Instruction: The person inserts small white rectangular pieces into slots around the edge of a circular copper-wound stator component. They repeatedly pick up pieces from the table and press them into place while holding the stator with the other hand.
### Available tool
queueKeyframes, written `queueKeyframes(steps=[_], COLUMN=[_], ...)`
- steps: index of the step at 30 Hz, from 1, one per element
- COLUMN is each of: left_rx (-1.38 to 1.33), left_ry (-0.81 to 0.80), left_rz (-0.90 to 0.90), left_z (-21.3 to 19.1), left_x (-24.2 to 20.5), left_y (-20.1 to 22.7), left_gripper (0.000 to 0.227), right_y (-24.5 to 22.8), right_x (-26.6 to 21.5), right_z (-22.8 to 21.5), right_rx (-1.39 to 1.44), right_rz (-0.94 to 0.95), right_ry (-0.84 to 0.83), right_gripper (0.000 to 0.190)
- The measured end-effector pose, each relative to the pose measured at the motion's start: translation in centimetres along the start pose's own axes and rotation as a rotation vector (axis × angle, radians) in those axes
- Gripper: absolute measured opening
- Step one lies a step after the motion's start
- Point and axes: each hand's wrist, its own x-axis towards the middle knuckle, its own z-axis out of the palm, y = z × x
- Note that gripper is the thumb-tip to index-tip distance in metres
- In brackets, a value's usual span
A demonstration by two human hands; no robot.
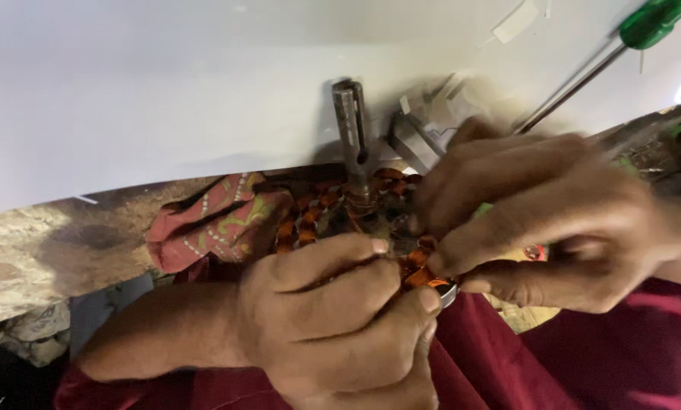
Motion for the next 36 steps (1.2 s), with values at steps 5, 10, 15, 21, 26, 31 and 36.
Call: queueKeyframes(steps=[5,10,15,21,26,31,36], left_rx=[-0.015,-0.061,-0.078,-0.014,0.052,0.061,0.070], left_ry=[-0.009,0.049,0.077,0.104,0.111,0.135,0.158], left_rz=[0.032,-0.028,-0.034,-0.040,-0.026,-0.049,-0.090], left_z=[-0.3,0.1,0.5,0.9,0.6,1.1,1.4], left_x=[0.0,0.0,-0.3,0.0,0.1,0.3,0.8], left_y=[-0.5,0.0,0.2,0.5,0.5,0.8,1.2], left_gripper=[0.014,0.011,0.010,0.013,0.019,0.031,0.036], right_y=[-1.9,-4.9,-5.7,-5.9,-6.6,-6.2,-5.7], right_x=[2.0,2.2,1.3,1.7,1.5,0.6,1.7], right_z=[-2.0,-2.4,-1.5,-0.5,0.4,0.4,0.5], right_rx=[-0.522,-0.681,-0.765,-0.824,-0.881,-0.863,-0.863], right_rz=[-0.129,-0.027,-0.008,0.012,0.068,0.064,0.020], right_ry=[-0.249,-0.429,-0.406,-0.363,-0.322,-0.289,-0.219], right_gripper=[0.014,0.024,0.024,0.023,0.028,0.025,0.021])
